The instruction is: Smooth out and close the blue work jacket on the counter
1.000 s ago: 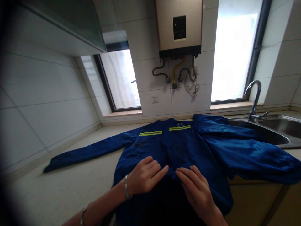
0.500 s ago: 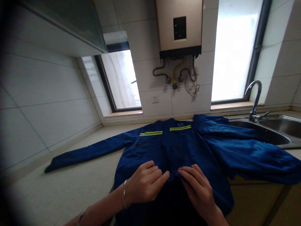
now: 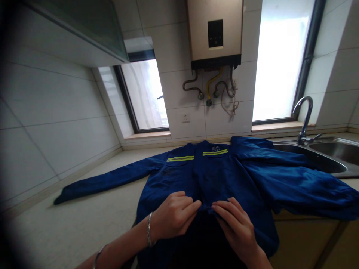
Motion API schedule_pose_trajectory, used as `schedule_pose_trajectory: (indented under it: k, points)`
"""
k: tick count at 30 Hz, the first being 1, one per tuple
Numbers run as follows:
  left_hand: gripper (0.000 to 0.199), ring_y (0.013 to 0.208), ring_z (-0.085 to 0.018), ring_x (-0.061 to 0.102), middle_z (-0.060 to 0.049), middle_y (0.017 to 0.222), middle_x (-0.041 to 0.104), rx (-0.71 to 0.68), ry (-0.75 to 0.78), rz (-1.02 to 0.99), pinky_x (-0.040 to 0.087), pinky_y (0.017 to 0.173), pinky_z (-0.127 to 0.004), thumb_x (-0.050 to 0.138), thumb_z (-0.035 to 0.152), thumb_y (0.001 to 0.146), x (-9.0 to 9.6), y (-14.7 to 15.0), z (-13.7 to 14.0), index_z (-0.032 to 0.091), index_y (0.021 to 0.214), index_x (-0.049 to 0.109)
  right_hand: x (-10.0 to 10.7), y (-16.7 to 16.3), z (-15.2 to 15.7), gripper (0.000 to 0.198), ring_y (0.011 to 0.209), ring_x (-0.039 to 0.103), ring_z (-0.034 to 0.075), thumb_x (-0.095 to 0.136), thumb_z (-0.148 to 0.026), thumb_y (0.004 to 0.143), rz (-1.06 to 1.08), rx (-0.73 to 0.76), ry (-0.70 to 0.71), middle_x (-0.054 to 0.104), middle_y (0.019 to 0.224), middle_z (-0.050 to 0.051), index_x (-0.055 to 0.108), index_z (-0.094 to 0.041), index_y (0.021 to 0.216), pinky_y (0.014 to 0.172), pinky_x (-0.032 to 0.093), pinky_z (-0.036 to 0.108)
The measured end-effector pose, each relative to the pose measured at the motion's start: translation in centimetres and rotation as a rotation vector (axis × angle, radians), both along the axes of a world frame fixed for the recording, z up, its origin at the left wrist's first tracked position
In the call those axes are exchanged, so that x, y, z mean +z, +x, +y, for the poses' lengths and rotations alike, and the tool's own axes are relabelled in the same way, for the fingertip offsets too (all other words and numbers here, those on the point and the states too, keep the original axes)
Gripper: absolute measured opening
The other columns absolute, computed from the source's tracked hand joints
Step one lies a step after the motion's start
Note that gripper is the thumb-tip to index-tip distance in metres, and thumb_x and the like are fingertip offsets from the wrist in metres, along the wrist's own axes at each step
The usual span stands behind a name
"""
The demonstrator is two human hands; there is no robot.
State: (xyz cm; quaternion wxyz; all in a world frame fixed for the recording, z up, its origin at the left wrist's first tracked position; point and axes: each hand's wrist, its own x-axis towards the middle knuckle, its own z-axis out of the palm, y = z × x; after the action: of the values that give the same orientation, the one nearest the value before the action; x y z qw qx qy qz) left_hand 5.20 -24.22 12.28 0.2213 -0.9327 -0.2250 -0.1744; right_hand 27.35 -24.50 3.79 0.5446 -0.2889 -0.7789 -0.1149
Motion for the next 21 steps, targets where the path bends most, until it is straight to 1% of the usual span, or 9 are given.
schedule_pose_trajectory:
  k: [8, 12, 16, 18, 20, 21]
  points:
    - [0.012, 0.053, -0.010, 0.048, 0.002, 0.062, 0.050, -0.023, -0.003, -0.005, 0.034, 0.054, -0.026, 0.037, 0.015, 0.088, 0.3, 0.3, -0.3, 0.015, 0.091, 0.049, -0.8, 0.2, 0.4, 0.033, 0.090, 0.062, 0.017, 0.054, -0.008, 0.081, -0.066, -0.005, 0.009, 0.065, 0.102, 0.005, 0.059, -0.022, 0.111, 0.089, 0.047, 0.038]
    - [0.015, 0.053, -0.010, 0.047, 0.002, 0.061, 0.049, -0.042, 0.030, -0.022, 0.034, 0.054, -0.026, 0.037, 0.016, 0.089, 0.0, 0.2, -0.2, 0.014, 0.093, 0.051, -0.9, 0.3, 0.4, 0.033, 0.091, 0.061, 0.017, 0.055, -0.008, 0.081, -0.087, -0.027, 0.032, 0.065, 0.101, 0.006, 0.058, -0.020, 0.112, 0.089, 0.047, 0.037]
    - [0.018, 0.052, -0.010, 0.046, 0.002, 0.059, 0.050, -0.134, 0.121, -0.034, 0.035, 0.054, -0.026, 0.040, 0.015, 0.087, -0.9, 0.2, 0.2, 0.011, 0.099, 0.053, -0.7, 0.2, 0.6, 0.030, 0.088, 0.062, 0.016, 0.055, -0.008, 0.081, -0.069, -0.028, 0.095, 0.066, 0.098, 0.006, 0.060, -0.018, 0.109, 0.086, 0.049, 0.035]
    - [0.018, 0.051, -0.010, 0.045, 0.002, 0.058, 0.050, -0.180, 0.141, -0.063, 0.035, 0.054, -0.026, 0.042, 0.015, 0.087, -1.3, 0.5, 0.2, 0.011, 0.099, 0.055, -0.5, 0.2, 0.6, 0.029, 0.087, 0.062, 0.017, 0.054, -0.007, 0.081, -0.060, -0.031, 0.113, 0.066, 0.097, 0.006, 0.061, -0.017, 0.107, 0.084, 0.050, 0.034]
    - [0.019, 0.053, -0.010, 0.047, 0.001, 0.058, 0.052, -0.178, 0.075, -0.127, 0.034, 0.051, -0.025, 0.045, 0.026, 0.087, -1.5, 0.9, -0.2, 0.012, 0.091, 0.059, -0.4, 0.2, 0.5, 0.031, 0.089, 0.062, 0.017, 0.054, -0.006, 0.081, -0.076, -0.030, 0.115, 0.066, 0.098, 0.007, 0.061, -0.017, 0.108, 0.083, 0.050, 0.034]
    - [0.025, 0.054, -0.010, 0.047, 0.000, 0.059, 0.053, -0.152, -0.002, -0.180, 0.033, 0.050, -0.024, 0.047, 0.035, 0.087, -1.6, 1.1, -0.4, 0.013, 0.084, 0.059, -0.4, 0.2, 0.5, 0.032, 0.090, 0.061, 0.017, 0.053, -0.005, 0.081, -0.089, -0.028, 0.115, 0.066, 0.099, 0.008, 0.060, -0.016, 0.109, 0.082, 0.050, 0.034]
